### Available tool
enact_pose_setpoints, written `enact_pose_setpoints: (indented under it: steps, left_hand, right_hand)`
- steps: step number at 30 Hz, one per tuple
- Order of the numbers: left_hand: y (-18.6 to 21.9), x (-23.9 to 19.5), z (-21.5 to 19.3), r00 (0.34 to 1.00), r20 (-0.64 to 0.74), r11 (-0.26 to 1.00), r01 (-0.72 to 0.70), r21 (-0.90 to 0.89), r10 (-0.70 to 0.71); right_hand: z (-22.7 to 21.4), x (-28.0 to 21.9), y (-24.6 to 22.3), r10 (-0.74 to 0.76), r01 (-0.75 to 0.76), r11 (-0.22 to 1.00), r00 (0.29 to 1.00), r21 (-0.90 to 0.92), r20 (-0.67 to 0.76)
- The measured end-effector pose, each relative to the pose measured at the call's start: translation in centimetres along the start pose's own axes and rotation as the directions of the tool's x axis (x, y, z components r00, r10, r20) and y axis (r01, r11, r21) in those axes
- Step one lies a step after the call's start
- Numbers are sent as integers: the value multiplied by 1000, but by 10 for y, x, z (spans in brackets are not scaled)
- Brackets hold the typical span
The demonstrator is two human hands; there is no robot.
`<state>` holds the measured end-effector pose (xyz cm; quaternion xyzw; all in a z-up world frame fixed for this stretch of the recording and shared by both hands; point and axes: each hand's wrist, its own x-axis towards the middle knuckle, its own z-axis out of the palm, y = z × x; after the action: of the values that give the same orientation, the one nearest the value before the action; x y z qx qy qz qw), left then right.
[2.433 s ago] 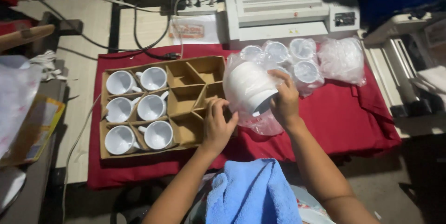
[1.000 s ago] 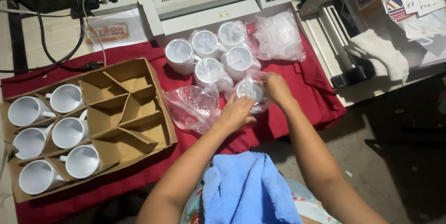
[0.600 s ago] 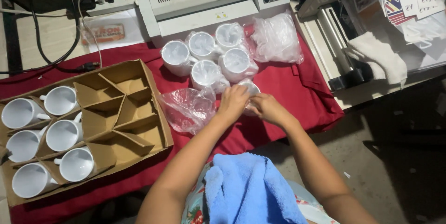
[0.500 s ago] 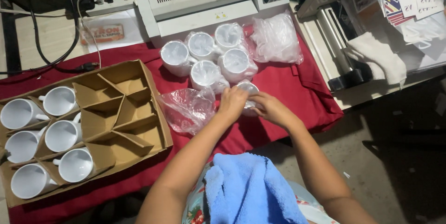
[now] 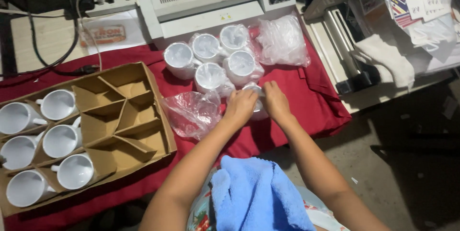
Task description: Unpacking white ceramic mugs from plastic bags and organizing them into a cardboard divider box.
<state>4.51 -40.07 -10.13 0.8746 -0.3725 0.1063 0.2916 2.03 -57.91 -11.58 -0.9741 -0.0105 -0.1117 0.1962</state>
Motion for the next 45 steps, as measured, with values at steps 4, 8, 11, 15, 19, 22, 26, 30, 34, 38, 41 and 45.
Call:
enact_pose_setpoints:
  steps: [4, 8, 11, 15, 19, 22, 26, 30, 34, 38, 41, 45]
  left_hand:
    - [-30, -44, -41, 987, -122, 994, -109, 9, 109]
    - [-70, -82, -92, 991, -97, 934, 124, 336, -96]
    - [-92, -107, -99, 976, -127, 859, 216, 465, -177]
    - [-98, -110, -91, 966, -59, 868, 252, 428, -251]
    - [-88, -101, -119, 943, -65, 905, 330, 269, -325]
    - [-87, -102, -158, 891, -214, 907, 419, 52, -399]
    - [-82, -116, -245, 746, -462, 870, 473, -139, -479]
    - [-85, -156, -307, 577, -605, 819, 516, -251, -549]
    - [-100, -190, -322, 429, -540, 672, 615, -412, -724]
    - [-106, -212, -328, 344, -388, 512, 683, -521, -855]
    - [-119, -232, -321, 372, -400, 538, 690, -485, -838]
    - [-133, -245, -314, 408, -418, 570, 707, -418, -812]
  right_hand:
    - [11, 17, 5, -60, 58, 998, 996, -41, -65]
    - [41, 33, 33, 226, -147, 962, 899, -229, 374]
    - [46, 40, 40, 199, -111, 969, 878, -219, 435]
    - [34, 39, 35, 176, -96, 976, 878, -197, 445]
    - [39, 34, 33, 142, -77, 983, 896, -168, 421]
    - [44, 28, 18, 54, -25, 997, 876, -67, 479]
    - [68, 30, -31, -44, -36, 983, 905, 180, 423]
    - [100, 31, -106, 72, -183, 902, 957, 392, 282]
    - [133, 49, -155, 21, -91, 904, 985, 419, 169]
    - [162, 71, -172, 86, -108, 979, 988, 174, 128]
    - [171, 79, -174, 140, -152, 984, 982, 94, 125]
    - [183, 88, -162, 206, -210, 978, 967, 14, 152]
